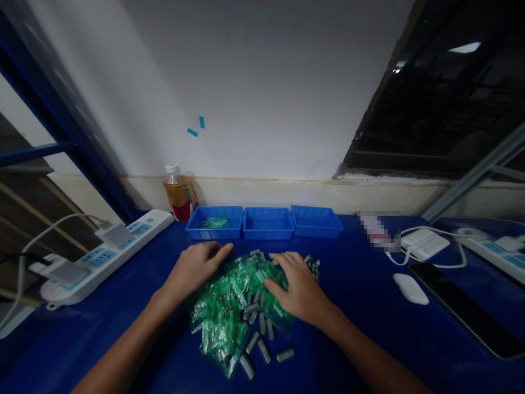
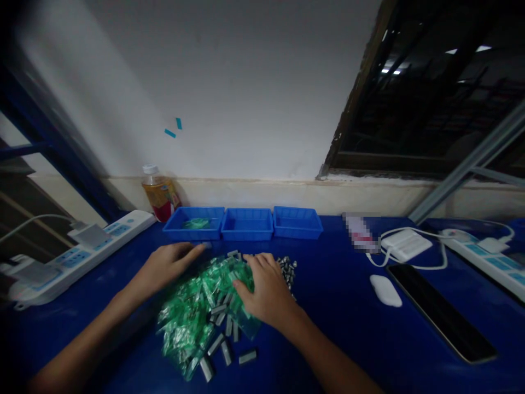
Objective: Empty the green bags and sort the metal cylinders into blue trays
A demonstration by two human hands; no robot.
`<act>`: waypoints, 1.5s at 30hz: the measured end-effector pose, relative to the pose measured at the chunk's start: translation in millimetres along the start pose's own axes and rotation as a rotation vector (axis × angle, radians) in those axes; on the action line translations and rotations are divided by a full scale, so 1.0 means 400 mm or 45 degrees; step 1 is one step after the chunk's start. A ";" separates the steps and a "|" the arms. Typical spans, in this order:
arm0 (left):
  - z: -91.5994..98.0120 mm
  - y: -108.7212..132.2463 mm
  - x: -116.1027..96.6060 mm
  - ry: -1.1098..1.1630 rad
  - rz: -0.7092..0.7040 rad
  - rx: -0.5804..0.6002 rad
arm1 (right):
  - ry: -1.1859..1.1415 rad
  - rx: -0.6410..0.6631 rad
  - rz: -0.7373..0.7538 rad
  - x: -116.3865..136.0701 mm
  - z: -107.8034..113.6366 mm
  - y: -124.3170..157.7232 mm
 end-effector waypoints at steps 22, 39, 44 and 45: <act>-0.020 0.115 -0.141 0.148 -1.024 -0.442 | -1.249 0.018 -0.570 0.066 -0.017 0.004; -0.057 0.050 -0.088 0.895 0.057 0.218 | 0.102 -0.277 0.458 0.078 0.016 0.018; 0.008 0.029 -0.042 0.838 0.181 -0.287 | -0.065 -0.291 0.251 0.056 0.026 0.005; 0.011 0.030 -0.039 0.698 0.168 -0.308 | -0.083 -0.274 0.218 0.048 0.024 0.003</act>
Point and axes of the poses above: each hand's wrist, its own y-axis away from the middle knuckle, its own z-axis out of the back of the hand, x = y × z, the point moved 3 cm from there along -y, towards the middle knuckle, and after that the axes turned 2 degrees about -y, right-handed, at the moved point
